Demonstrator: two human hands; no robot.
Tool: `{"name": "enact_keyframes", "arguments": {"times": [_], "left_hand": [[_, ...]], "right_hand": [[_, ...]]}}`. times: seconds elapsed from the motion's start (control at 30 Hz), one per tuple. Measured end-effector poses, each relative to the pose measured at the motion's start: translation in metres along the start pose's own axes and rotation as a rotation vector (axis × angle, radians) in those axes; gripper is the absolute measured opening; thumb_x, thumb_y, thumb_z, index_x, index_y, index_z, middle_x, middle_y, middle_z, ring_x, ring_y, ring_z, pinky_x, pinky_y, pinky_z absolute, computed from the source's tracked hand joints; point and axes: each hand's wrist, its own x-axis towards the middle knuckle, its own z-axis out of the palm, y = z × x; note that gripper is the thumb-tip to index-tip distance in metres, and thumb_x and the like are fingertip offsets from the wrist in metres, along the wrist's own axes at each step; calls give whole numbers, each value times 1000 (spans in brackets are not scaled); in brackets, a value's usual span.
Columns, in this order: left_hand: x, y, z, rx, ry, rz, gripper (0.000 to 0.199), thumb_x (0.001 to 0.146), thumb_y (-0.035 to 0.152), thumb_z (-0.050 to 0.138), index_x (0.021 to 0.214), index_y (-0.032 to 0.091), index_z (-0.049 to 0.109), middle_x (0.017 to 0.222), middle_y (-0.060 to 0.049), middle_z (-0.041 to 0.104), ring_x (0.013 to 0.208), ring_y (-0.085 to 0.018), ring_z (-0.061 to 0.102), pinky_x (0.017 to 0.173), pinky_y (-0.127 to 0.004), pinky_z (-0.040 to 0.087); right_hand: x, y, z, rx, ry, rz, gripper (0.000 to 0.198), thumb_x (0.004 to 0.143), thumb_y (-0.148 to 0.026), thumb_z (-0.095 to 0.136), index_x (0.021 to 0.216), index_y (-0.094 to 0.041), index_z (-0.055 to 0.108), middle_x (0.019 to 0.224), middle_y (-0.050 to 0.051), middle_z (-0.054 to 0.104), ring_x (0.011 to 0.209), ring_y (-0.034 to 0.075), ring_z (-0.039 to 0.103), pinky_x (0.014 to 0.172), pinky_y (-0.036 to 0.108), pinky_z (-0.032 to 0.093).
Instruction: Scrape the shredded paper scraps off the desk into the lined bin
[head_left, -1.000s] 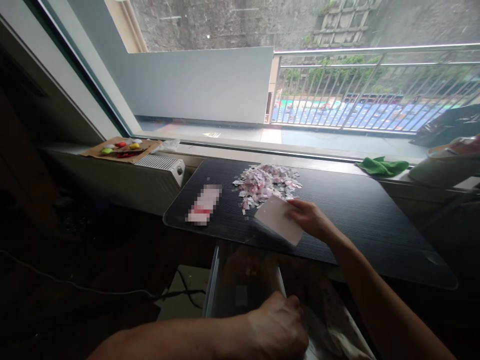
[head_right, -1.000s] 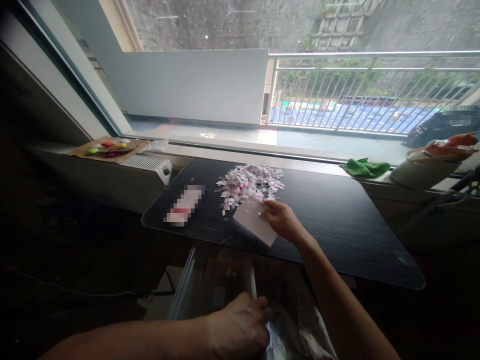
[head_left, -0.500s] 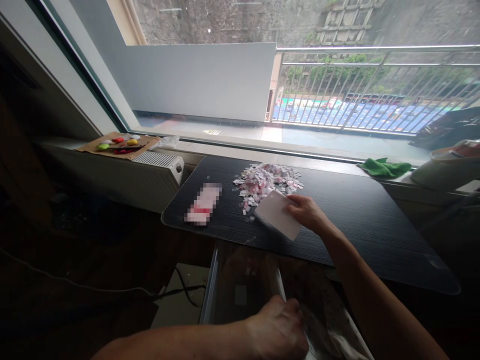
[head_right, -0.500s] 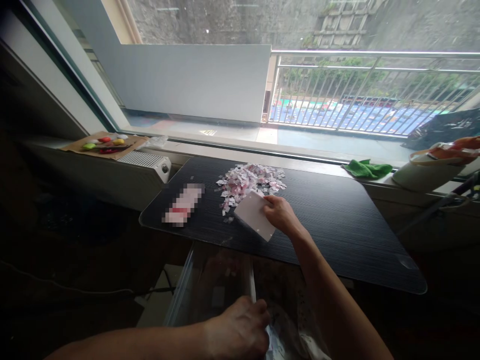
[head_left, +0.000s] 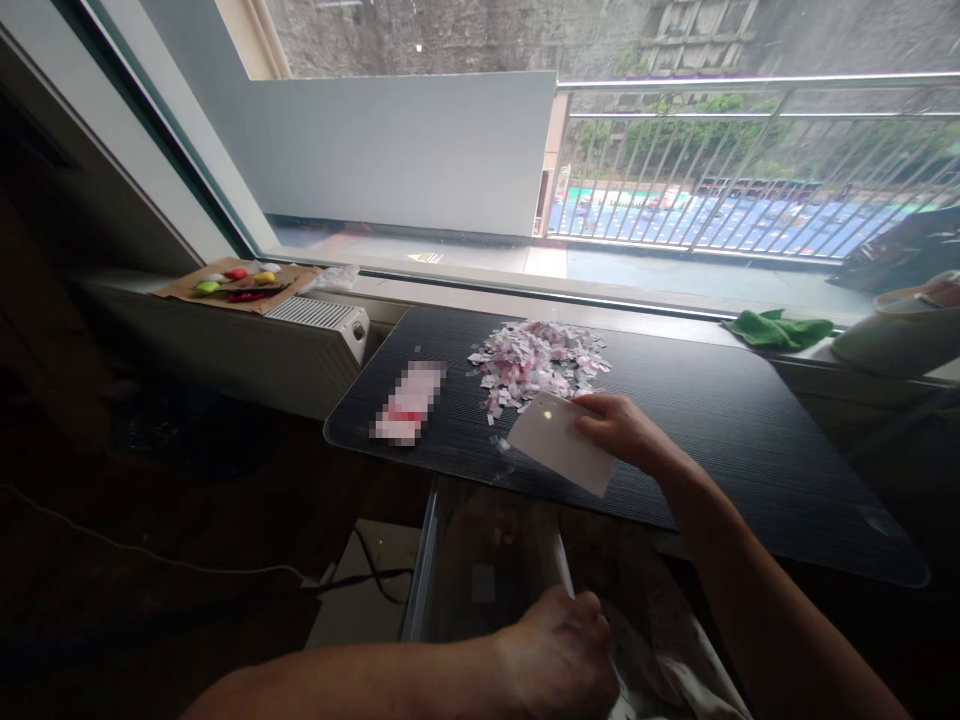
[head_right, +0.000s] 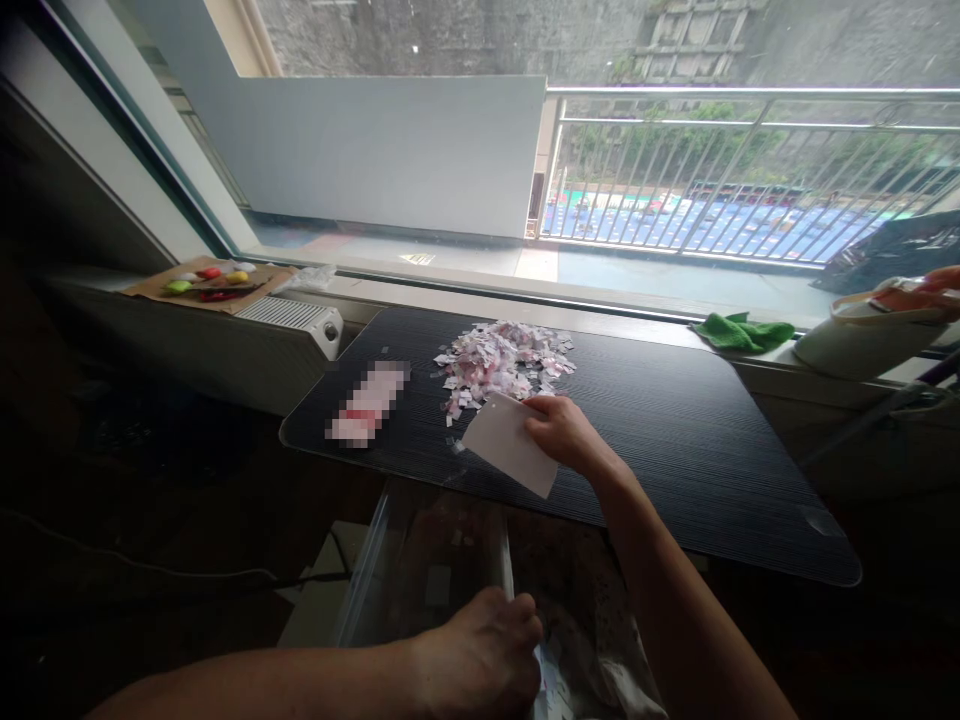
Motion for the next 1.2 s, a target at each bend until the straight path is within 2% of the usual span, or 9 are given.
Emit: {"name": "enact_keyframes", "arguments": {"times": [0.2,0.53,0.67,0.83,0.93,1.1,1.2], "left_hand": [[3,1,7,10,23,1,15,75,23,74,65,15,66,79,-8,62,84,-23,55,58,-30,36],[1,1,8,18,46,0,14,78,22,71,68,15,66,80,-8,63,84,-23,55,61,-30,36],[3,1,5,12,-13,-4,13,78,21,71,67,15,66,80,-9,63,85,-24,55,60,-30,37],[5,1,4,-1,-46,0,13,77,20,71,66,15,66,77,-8,62,81,-24,55,58,-30,37],[6,1,5,-16,-59,-2,16,76,19,72,63,15,64,75,-8,60,81,-24,55,57,-30,36],[6,1,9,-11,-30,3,17,76,19,71,61,15,63,72,-8,59,80,-24,55,57,-29,35],[4,2,11,6,16,1,17,76,19,72,61,15,63,72,-8,59,80,-24,54,58,-28,35]], "right_hand": [[-4,-6,5,-18,-59,-34,37,67,-14,49,95,-12,74,77,4,70,67,16,60,56,21,43],[-5,-1,4,-117,30,-19,37,71,-18,48,98,-13,73,78,5,69,67,17,60,56,22,41],[-6,-3,6,-133,9,-27,39,72,-18,47,102,-14,72,84,6,71,71,18,61,58,23,42],[-9,-3,0,-244,121,-5,41,74,-20,48,106,-16,72,87,8,72,75,20,62,62,25,42],[-11,-4,-1,-240,138,-13,42,75,-21,48,109,-16,71,86,7,72,74,20,62,63,25,42],[-15,-7,3,-218,87,-69,39,73,-20,48,102,-16,73,82,5,71,70,18,61,61,24,42],[-17,-8,-2,-188,37,-49,37,71,-19,48,99,-16,73,76,4,69,65,16,59,58,23,40]]}}
